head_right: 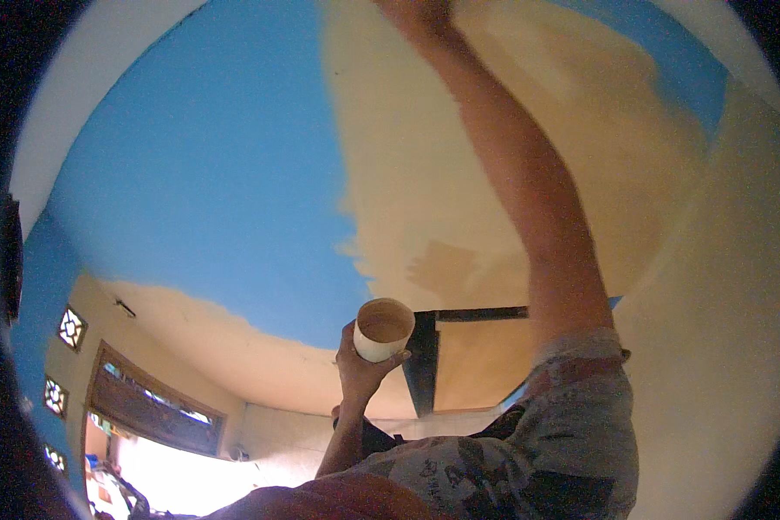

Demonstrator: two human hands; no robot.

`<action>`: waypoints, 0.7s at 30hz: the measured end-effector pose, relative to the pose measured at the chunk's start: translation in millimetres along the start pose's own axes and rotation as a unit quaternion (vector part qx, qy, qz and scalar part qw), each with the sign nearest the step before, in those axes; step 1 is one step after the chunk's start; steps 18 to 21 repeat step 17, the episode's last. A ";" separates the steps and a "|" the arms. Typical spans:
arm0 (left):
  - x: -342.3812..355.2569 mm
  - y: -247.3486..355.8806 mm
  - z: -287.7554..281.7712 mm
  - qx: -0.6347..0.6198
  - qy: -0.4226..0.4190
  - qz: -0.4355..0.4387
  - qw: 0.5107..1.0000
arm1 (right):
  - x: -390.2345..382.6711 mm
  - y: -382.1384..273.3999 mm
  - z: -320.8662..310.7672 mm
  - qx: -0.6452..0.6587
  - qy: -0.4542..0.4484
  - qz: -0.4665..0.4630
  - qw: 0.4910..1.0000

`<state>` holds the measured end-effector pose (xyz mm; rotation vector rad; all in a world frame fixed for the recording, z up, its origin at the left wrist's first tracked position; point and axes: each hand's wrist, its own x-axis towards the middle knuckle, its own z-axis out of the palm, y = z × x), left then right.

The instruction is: The person paints a ceiling with beige paint using a brush and a small container. They repeatedly dip the brush into the container and apply paint to the ceiling surface, gradually covering the blue area.

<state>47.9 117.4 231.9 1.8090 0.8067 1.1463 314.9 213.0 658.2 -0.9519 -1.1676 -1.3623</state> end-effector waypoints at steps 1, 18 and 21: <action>0.0 4.3 -0.1 0.008 0.005 0.003 1.000 | 5.0 -8.6 3.0 0.058 -0.034 0.070 0.995; 2.7 -6.3 -0.1 -0.030 -0.040 0.007 0.999 | 13.6 219.3 -241.2 -0.488 -0.022 -0.021 0.872; 2.7 -6.3 -0.1 -0.030 -0.040 0.007 0.999 | 13.6 219.3 -241.2 -0.488 -0.022 -0.021 0.872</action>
